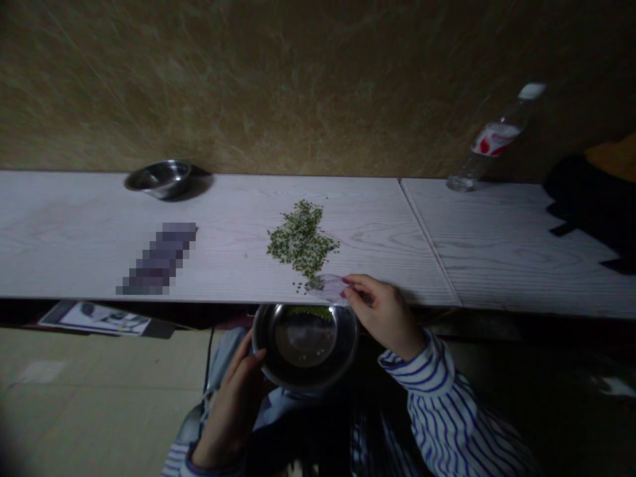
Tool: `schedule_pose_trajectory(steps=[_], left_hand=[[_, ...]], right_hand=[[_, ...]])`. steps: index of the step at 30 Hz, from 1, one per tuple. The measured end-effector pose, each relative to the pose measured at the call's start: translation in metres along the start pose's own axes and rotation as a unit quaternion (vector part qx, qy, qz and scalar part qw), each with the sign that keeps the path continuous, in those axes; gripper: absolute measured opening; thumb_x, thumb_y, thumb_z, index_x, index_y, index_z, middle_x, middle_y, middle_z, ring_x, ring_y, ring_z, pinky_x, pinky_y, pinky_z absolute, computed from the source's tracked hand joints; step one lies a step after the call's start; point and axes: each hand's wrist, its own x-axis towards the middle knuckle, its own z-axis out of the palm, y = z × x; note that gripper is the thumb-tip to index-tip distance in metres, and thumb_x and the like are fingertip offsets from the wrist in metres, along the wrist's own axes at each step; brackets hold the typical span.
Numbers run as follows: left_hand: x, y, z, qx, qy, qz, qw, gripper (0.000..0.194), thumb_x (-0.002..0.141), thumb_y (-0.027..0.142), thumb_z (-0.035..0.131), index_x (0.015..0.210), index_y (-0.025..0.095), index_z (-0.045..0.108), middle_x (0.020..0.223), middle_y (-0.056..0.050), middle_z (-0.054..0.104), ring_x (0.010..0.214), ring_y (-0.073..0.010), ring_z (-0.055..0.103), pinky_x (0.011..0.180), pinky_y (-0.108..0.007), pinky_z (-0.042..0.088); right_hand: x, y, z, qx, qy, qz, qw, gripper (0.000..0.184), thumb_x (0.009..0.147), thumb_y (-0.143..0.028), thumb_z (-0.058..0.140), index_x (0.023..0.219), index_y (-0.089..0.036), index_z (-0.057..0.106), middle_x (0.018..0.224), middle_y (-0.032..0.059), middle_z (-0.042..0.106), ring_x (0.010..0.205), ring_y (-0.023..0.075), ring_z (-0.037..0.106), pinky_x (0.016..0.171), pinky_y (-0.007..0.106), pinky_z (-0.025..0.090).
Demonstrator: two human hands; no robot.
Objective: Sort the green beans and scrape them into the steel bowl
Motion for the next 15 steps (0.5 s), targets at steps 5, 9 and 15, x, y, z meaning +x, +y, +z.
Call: schedule_pose_trajectory(steps=[5,9,15], left_hand=[[-0.0003,0.0015,0.0006,0.000,-0.004,0.001,1.000,0.071,0.076,0.031,0.073,0.145,0.029,0.053,0.144,-0.012,0.059,0.120,-0.0326,0.059,0.074,-0.034,0.058],[0.0000,0.0031,0.0006,-0.007,0.000,-0.010,1.000,0.073,0.077,0.030,0.072,0.147,0.027,0.050,0.139,-0.012,0.062,0.120,-0.0326,0.059,0.074,-0.033,0.058],[-0.0005,0.0048,0.0003,-0.001,-0.005,-0.007,1.000,0.073,0.077,0.032,0.073,0.146,0.029,0.051,0.144,-0.012,0.059,0.124,-0.0344,0.056,0.075,-0.035,0.058]], right_hand=[[0.0014,0.0002,-0.0020,-0.009,0.018,0.001,1.000,0.028,0.086,-0.036,0.066,0.107,-0.019,0.074,0.090,0.0087,0.079,0.083,0.0232,0.076,0.080,0.037,0.062],[0.0051,-0.0001,-0.0034,-0.003,0.037,0.011,0.999,0.030,0.085,-0.036,0.065,0.106,-0.017,0.074,0.087,0.0096,0.079,0.079,0.0229,0.076,0.077,0.037,0.062],[0.0043,-0.0028,-0.0041,0.005,0.034,0.011,0.999,0.030,0.084,-0.037,0.067,0.105,-0.017,0.074,0.089,0.0098,0.079,0.080,0.0225,0.076,0.075,0.035,0.062]])
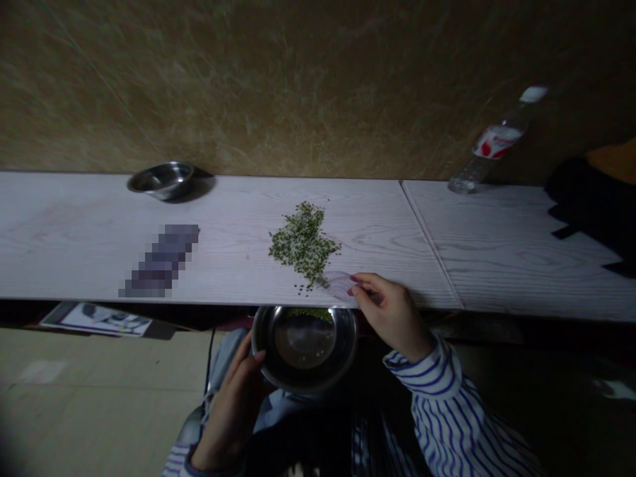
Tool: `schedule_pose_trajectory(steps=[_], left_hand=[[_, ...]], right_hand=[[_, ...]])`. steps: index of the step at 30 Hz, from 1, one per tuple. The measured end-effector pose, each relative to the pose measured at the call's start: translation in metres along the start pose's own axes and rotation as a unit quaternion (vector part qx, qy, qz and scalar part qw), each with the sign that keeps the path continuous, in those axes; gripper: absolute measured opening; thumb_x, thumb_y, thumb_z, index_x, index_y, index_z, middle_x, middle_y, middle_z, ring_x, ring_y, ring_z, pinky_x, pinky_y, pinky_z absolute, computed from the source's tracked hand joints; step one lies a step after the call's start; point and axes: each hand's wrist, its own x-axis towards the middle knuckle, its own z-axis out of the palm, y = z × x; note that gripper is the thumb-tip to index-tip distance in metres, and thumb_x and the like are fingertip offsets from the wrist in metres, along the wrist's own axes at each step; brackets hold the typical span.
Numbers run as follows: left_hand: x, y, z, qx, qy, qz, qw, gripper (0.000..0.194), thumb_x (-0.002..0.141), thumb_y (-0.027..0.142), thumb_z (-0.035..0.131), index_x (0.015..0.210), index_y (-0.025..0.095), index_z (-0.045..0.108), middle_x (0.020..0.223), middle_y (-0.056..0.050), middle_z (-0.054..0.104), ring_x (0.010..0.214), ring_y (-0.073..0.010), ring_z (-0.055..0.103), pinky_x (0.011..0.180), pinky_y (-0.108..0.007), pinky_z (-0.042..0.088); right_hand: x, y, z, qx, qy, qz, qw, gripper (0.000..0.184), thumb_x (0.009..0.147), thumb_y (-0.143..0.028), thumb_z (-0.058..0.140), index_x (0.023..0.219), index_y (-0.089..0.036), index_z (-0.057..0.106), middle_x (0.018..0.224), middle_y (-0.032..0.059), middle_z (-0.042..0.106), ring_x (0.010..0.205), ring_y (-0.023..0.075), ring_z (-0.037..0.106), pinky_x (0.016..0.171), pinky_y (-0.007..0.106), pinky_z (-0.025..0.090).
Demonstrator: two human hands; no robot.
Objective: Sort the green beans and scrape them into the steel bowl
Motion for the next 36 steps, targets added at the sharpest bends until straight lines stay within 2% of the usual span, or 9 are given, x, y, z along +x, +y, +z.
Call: schedule_pose_trajectory(steps=[10,19,25,31,36], left_hand=[[0.0009,-0.0011,-0.0005,0.010,0.009,0.003,1.000,0.074,0.076,0.033,0.074,0.146,0.030,0.052,0.142,-0.012,0.061,0.120,-0.0340,0.059,0.075,-0.036,0.058],[-0.0002,-0.0001,0.0003,0.002,0.014,-0.002,1.000,0.072,0.078,0.031,0.073,0.146,0.027,0.051,0.141,-0.013,0.061,0.118,-0.0325,0.060,0.076,-0.036,0.058],[0.0008,-0.0010,-0.0013,0.002,0.009,0.000,1.000,0.073,0.076,0.033,0.074,0.145,0.028,0.052,0.132,-0.012,0.066,0.113,-0.0309,0.063,0.077,-0.037,0.057],[0.0015,-0.0014,-0.0020,0.004,0.011,0.002,1.000,0.072,0.077,0.032,0.073,0.145,0.031,0.053,0.139,-0.011,0.062,0.115,-0.0304,0.062,0.077,-0.036,0.058],[0.0018,-0.0012,-0.0028,0.004,0.011,0.001,1.000,0.073,0.077,0.033,0.073,0.146,0.031,0.051,0.140,-0.012,0.061,0.114,-0.0310,0.062,0.075,-0.036,0.057]], right_hand=[[-0.0006,0.0028,0.0079,-0.007,-0.023,-0.005,1.000,0.028,0.086,-0.036,0.066,0.107,-0.019,0.074,0.089,0.0085,0.079,0.081,0.0229,0.076,0.076,0.035,0.062],[0.0059,0.0043,0.0032,-0.019,0.015,-0.004,1.000,0.030,0.086,-0.037,0.066,0.106,-0.017,0.074,0.088,0.0100,0.078,0.080,0.0240,0.076,0.077,0.038,0.062],[0.0052,0.0063,0.0069,-0.020,0.002,-0.014,1.000,0.029,0.088,-0.036,0.065,0.108,-0.019,0.074,0.092,0.0095,0.079,0.082,0.0233,0.076,0.075,0.036,0.063],[0.0038,0.0054,0.0088,-0.020,-0.018,-0.014,1.000,0.027,0.088,-0.035,0.065,0.109,-0.020,0.074,0.093,0.0084,0.079,0.086,0.0230,0.076,0.080,0.036,0.062],[0.0054,0.0057,0.0071,-0.018,0.000,-0.004,1.000,0.030,0.088,-0.037,0.064,0.109,-0.019,0.074,0.093,0.0099,0.079,0.083,0.0238,0.076,0.077,0.037,0.063]])
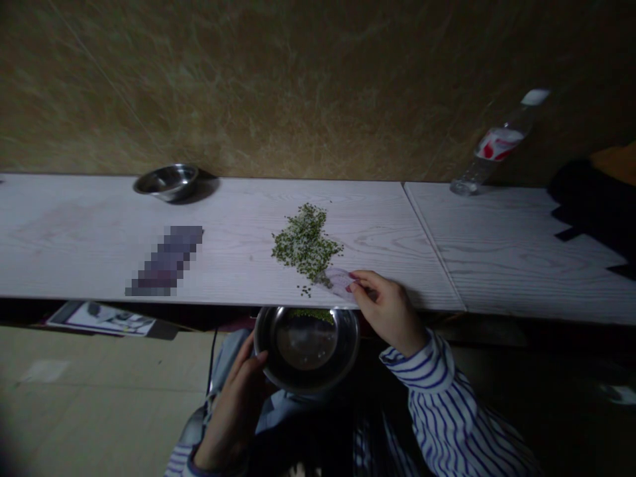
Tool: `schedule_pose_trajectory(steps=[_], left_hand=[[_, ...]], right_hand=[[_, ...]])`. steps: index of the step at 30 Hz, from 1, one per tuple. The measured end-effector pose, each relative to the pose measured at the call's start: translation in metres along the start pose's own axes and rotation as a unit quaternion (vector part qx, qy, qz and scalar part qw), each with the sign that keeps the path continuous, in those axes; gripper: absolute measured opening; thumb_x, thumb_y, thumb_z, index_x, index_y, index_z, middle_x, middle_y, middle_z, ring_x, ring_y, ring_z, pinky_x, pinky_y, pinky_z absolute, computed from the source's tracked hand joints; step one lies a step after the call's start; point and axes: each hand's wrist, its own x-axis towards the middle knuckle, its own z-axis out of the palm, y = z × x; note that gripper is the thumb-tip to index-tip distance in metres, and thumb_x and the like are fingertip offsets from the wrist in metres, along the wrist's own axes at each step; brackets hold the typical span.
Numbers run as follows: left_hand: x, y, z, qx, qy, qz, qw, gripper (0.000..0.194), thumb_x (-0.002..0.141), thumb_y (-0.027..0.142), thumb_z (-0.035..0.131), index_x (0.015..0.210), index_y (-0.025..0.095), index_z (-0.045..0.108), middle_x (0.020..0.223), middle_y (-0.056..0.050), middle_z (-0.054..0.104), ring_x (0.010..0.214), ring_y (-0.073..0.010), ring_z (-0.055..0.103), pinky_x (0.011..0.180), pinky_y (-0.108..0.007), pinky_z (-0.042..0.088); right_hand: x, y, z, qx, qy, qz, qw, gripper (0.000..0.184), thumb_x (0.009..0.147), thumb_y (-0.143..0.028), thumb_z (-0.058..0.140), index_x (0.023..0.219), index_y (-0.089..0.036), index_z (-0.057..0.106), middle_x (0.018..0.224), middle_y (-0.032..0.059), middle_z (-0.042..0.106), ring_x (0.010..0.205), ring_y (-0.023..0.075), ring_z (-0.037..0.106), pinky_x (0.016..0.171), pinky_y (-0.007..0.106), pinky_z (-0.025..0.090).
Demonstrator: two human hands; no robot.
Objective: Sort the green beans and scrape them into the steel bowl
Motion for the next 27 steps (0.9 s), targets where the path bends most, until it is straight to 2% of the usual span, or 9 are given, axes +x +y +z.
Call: schedule_pose_trajectory(steps=[13,19,24,27], left_hand=[[0.000,0.000,-0.001,0.004,-0.007,0.002,1.000,0.074,0.076,0.035,0.073,0.147,0.031,0.051,0.134,-0.013,0.065,0.113,-0.0320,0.063,0.075,-0.037,0.058],[0.000,-0.001,-0.001,-0.007,-0.004,0.002,1.000,0.067,0.079,0.031,0.071,0.144,0.030,0.054,0.144,-0.012,0.059,0.120,-0.0335,0.060,0.075,-0.036,0.058],[0.000,0.001,-0.003,0.002,0.007,0.005,1.000,0.068,0.078,0.033,0.073,0.143,0.031,0.054,0.144,-0.011,0.060,0.123,-0.0352,0.059,0.072,-0.034,0.058],[0.000,0.003,-0.005,-0.001,-0.005,0.008,1.000,0.067,0.078,0.033,0.073,0.142,0.031,0.054,0.148,-0.011,0.056,0.128,-0.0357,0.056,0.072,-0.034,0.058]], right_hand=[[0.000,-0.005,0.000,0.009,-0.013,-0.011,1.000,0.028,0.085,-0.037,0.067,0.105,-0.019,0.075,0.089,0.0084,0.079,0.082,0.0231,0.076,0.079,0.037,0.063],[0.001,-0.004,0.003,0.006,-0.010,-0.010,1.000,0.027,0.086,-0.037,0.067,0.105,-0.020,0.075,0.089,0.0085,0.079,0.083,0.0234,0.076,0.080,0.037,0.062],[0.006,-0.006,0.011,0.007,-0.022,-0.012,1.000,0.026,0.087,-0.034,0.065,0.107,-0.020,0.074,0.092,0.0085,0.080,0.084,0.0235,0.077,0.081,0.037,0.062],[0.010,-0.010,0.015,0.006,-0.033,-0.018,0.999,0.026,0.086,-0.032,0.064,0.107,-0.020,0.074,0.093,0.0081,0.080,0.085,0.0230,0.076,0.080,0.036,0.062]])
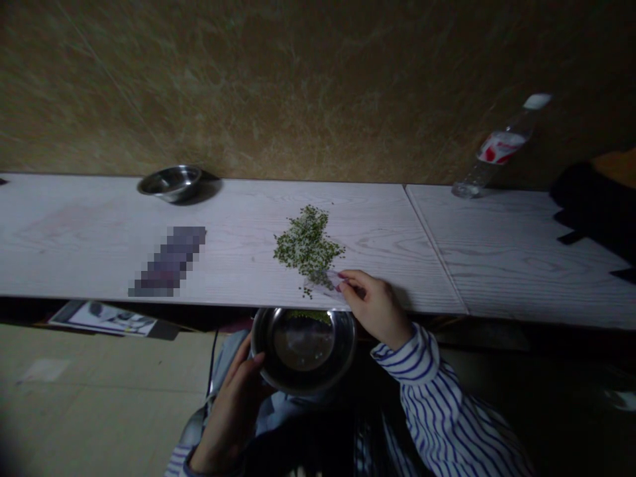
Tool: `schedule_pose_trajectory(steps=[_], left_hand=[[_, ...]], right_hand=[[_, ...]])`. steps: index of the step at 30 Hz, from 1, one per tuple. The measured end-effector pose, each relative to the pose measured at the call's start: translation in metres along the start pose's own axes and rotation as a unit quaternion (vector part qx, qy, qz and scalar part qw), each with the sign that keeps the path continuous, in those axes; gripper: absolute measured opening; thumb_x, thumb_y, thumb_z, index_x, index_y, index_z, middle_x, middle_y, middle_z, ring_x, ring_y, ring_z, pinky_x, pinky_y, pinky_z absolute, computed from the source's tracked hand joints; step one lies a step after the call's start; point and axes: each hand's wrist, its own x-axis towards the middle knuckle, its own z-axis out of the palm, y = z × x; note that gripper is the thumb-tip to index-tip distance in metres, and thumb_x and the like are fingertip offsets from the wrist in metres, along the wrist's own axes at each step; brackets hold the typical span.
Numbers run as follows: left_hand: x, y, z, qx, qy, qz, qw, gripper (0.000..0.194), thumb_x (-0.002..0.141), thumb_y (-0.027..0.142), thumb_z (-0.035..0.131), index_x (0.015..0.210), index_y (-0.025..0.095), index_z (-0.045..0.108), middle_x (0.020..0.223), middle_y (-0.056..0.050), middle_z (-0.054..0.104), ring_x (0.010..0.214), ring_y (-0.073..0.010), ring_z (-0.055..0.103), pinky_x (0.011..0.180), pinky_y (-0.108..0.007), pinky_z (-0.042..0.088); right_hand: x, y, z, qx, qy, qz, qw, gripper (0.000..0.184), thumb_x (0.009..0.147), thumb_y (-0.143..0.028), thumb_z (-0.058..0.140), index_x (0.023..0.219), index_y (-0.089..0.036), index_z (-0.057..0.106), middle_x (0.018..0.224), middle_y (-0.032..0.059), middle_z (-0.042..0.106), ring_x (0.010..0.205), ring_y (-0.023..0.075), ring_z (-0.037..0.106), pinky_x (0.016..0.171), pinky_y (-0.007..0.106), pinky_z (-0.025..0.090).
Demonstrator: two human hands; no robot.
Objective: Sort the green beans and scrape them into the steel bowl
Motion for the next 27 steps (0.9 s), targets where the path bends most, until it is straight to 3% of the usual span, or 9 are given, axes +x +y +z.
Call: schedule_pose_trajectory(steps=[8,16,27], left_hand=[[0.000,0.002,-0.008,0.007,-0.013,0.005,1.000,0.068,0.081,0.033,0.070,0.146,0.031,0.049,0.150,-0.009,0.053,0.131,-0.0353,0.051,0.074,-0.034,0.058],[0.001,0.002,-0.020,0.016,-0.002,-0.007,1.000,0.081,0.077,0.032,0.070,0.152,0.023,0.041,0.146,-0.013,0.055,0.120,-0.0336,0.058,0.070,-0.033,0.057],[-0.002,0.002,-0.017,0.024,-0.005,-0.008,1.000,0.072,0.080,0.029,0.065,0.149,0.023,0.045,0.135,-0.015,0.063,0.108,-0.0301,0.063,0.070,-0.035,0.056]], right_hand=[[0.010,-0.002,0.008,0.012,-0.018,-0.019,1.000,0.026,0.088,-0.030,0.062,0.110,-0.020,0.073,0.090,0.0070,0.080,0.084,0.0218,0.076,0.076,0.033,0.062],[0.012,-0.009,0.014,0.018,-0.056,-0.025,0.998,0.026,0.085,-0.029,0.062,0.106,-0.019,0.074,0.091,0.0085,0.080,0.084,0.0227,0.076,0.077,0.034,0.062],[-0.004,-0.017,0.003,0.022,-0.102,-0.028,0.994,0.026,0.086,-0.034,0.062,0.105,-0.021,0.074,0.093,0.0071,0.080,0.084,0.0224,0.076,0.077,0.034,0.062]])
